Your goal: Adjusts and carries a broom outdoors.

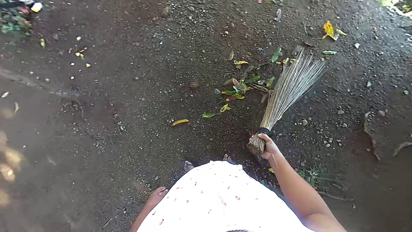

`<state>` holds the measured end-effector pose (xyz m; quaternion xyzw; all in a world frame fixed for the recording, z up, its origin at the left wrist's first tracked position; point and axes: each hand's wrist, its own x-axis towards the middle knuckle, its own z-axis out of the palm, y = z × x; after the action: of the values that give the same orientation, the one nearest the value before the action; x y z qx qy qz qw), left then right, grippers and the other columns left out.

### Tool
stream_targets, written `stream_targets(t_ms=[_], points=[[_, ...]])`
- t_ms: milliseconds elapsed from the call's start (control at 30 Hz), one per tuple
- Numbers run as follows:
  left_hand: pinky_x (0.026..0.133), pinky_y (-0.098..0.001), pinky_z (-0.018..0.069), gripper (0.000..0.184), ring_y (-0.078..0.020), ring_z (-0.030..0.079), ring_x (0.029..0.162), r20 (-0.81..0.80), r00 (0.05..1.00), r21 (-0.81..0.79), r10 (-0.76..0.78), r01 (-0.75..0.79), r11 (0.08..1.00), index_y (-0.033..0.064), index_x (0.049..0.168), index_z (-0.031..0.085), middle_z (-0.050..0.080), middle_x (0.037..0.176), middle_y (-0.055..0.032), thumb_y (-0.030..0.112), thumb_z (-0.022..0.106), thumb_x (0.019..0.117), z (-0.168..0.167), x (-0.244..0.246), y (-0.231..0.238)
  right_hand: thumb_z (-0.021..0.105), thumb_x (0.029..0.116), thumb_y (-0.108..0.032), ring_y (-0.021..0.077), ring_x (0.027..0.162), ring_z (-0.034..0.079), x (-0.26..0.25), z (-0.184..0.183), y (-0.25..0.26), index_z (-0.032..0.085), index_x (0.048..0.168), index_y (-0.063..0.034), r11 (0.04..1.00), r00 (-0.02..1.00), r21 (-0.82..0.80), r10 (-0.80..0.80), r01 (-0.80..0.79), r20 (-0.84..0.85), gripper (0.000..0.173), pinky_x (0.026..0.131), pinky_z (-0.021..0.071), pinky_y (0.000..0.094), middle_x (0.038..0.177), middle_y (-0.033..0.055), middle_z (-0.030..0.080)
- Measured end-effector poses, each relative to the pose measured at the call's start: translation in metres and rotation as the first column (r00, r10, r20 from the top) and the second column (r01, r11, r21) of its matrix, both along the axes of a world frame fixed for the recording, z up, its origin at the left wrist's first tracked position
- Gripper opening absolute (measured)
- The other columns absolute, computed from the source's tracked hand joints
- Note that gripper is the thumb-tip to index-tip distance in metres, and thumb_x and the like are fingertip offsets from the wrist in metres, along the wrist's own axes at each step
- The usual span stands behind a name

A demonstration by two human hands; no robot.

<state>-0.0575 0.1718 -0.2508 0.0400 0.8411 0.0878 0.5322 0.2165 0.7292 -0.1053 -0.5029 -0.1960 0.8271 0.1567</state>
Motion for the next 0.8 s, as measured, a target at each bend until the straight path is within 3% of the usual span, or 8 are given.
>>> stream_targets(t_ms=[133, 200, 300, 433, 500, 600, 667, 800], points=[[0.095, -0.0489, 0.0591, 0.048, -0.0328, 0.072, 0.112, -0.151, 0.981, 0.259, -0.119, 0.155, 0.953, 0.0021, 0.139, 0.060, 0.072, 0.123, -0.0192, 0.037, 0.053, 0.1078, -0.005, -0.002, -0.021, 0.034, 0.1023, -0.026, 0.0206, 0.071, 0.071, -0.056, 0.007, -0.055, 0.060, 0.095, -0.0060, 0.945, 0.962, -0.190, 0.246, -0.266, -0.121, 0.033, 0.061, 0.0609, 0.0341, 0.083, 0.0112, 0.072], [0.113, -0.0471, 0.0434, 0.040, -0.0328, 0.058, 0.133, 0.080, 0.994, 0.068, 0.075, -0.081, 0.994, 0.0062, 0.147, 0.053, 0.062, 0.141, -0.0183, 0.024, 0.049, 0.1112, 0.066, -0.011, 0.015, 0.035, 0.1013, -0.030, 0.0196, 0.067, 0.070, -0.093, 0.002, -0.082, 0.059, 0.094, -0.0072, 0.869, 0.905, -0.259, 0.384, -0.421, -0.181, 0.034, 0.060, 0.0599, 0.0326, 0.080, 0.0103, 0.070], [0.110, -0.0420, 0.0454, 0.037, -0.0342, 0.059, 0.128, -0.048, 0.969, 0.066, 0.244, -0.241, 0.968, -0.0053, 0.140, 0.056, 0.063, 0.136, -0.0252, 0.016, 0.045, 0.1115, 0.103, -0.031, -0.001, 0.037, 0.1010, -0.034, 0.0165, 0.065, 0.068, -0.171, -0.018, -0.135, 0.059, 0.097, -0.0094, 0.715, 0.777, -0.309, 0.545, -0.627, -0.316, 0.033, 0.058, 0.0586, 0.0293, 0.077, 0.0081, 0.069], [0.116, -0.0424, 0.0420, 0.042, -0.0303, 0.058, 0.134, -0.036, 0.999, 0.008, -0.014, 0.014, 1.000, 0.0006, 0.147, 0.052, 0.061, 0.143, -0.0188, 0.023, 0.047, 0.1116, 0.110, -0.113, -0.068, 0.034, 0.1068, -0.024, 0.0130, 0.066, 0.067, -0.284, -0.056, -0.233, 0.058, 0.096, -0.0095, 0.623, 0.678, -0.276, 0.625, -0.732, -0.387, 0.030, 0.060, 0.0581, 0.0284, 0.075, 0.0049, 0.067], [0.098, -0.0463, 0.0576, 0.048, -0.0340, 0.071, 0.112, -0.281, 0.940, 0.173, -0.195, 0.249, 0.953, -0.0038, 0.137, 0.059, 0.071, 0.122, -0.0229, 0.034, 0.052, 0.1089, 0.084, -0.157, -0.147, 0.035, 0.1079, -0.023, 0.0141, 0.065, 0.064, -0.325, -0.076, -0.274, 0.055, 0.098, -0.0088, 0.630, 0.707, -0.322, 0.611, -0.706, -0.356, 0.027, 0.060, 0.0568, 0.0308, 0.074, 0.0053, 0.063], [0.113, -0.0564, 0.0432, 0.049, -0.0391, 0.058, 0.132, -0.216, 0.974, -0.077, 0.070, -0.088, 0.993, 0.0003, 0.147, 0.051, 0.061, 0.140, -0.0257, 0.032, 0.052, 0.1096, 0.124, -0.210, -0.160, 0.047, 0.1042, -0.031, 0.0195, 0.067, 0.064, -0.343, -0.105, -0.288, 0.057, 0.106, -0.0080, 0.721, 0.853, -0.462, 0.479, -0.516, -0.207, 0.025, 0.058, 0.0566, 0.0364, 0.080, 0.0089, 0.063], [0.113, -0.0595, 0.0421, 0.047, -0.0399, 0.057, 0.134, -0.327, 0.927, -0.121, 0.183, -0.234, 0.965, 0.0026, 0.146, 0.053, 0.061, 0.141, -0.0242, 0.032, 0.052, 0.1095, 0.118, -0.232, -0.177, 0.045, 0.1020, -0.040, 0.0183, 0.063, 0.062, -0.324, -0.122, -0.257, 0.057, 0.105, -0.0108, 0.804, 0.922, -0.451, 0.345, -0.387, -0.176, 0.032, 0.055, 0.0541, 0.0341, 0.080, 0.0075, 0.063], [0.111, -0.0568, 0.0467, 0.045, -0.0364, 0.061, 0.129, -0.218, 0.962, -0.073, 0.164, -0.183, 0.980, 0.0033, 0.143, 0.057, 0.064, 0.137, -0.0222, 0.033, 0.053, 0.1087, 0.060, -0.250, -0.228, 0.037, 0.1030, -0.046, 0.0170, 0.058, 0.063, -0.238, -0.110, -0.148, 0.054, 0.101, -0.0117, 0.959, 0.995, -0.278, -0.073, 0.050, -0.073, 0.038, 0.048, 0.0534, 0.0308, 0.076, 0.0073, 0.064]])
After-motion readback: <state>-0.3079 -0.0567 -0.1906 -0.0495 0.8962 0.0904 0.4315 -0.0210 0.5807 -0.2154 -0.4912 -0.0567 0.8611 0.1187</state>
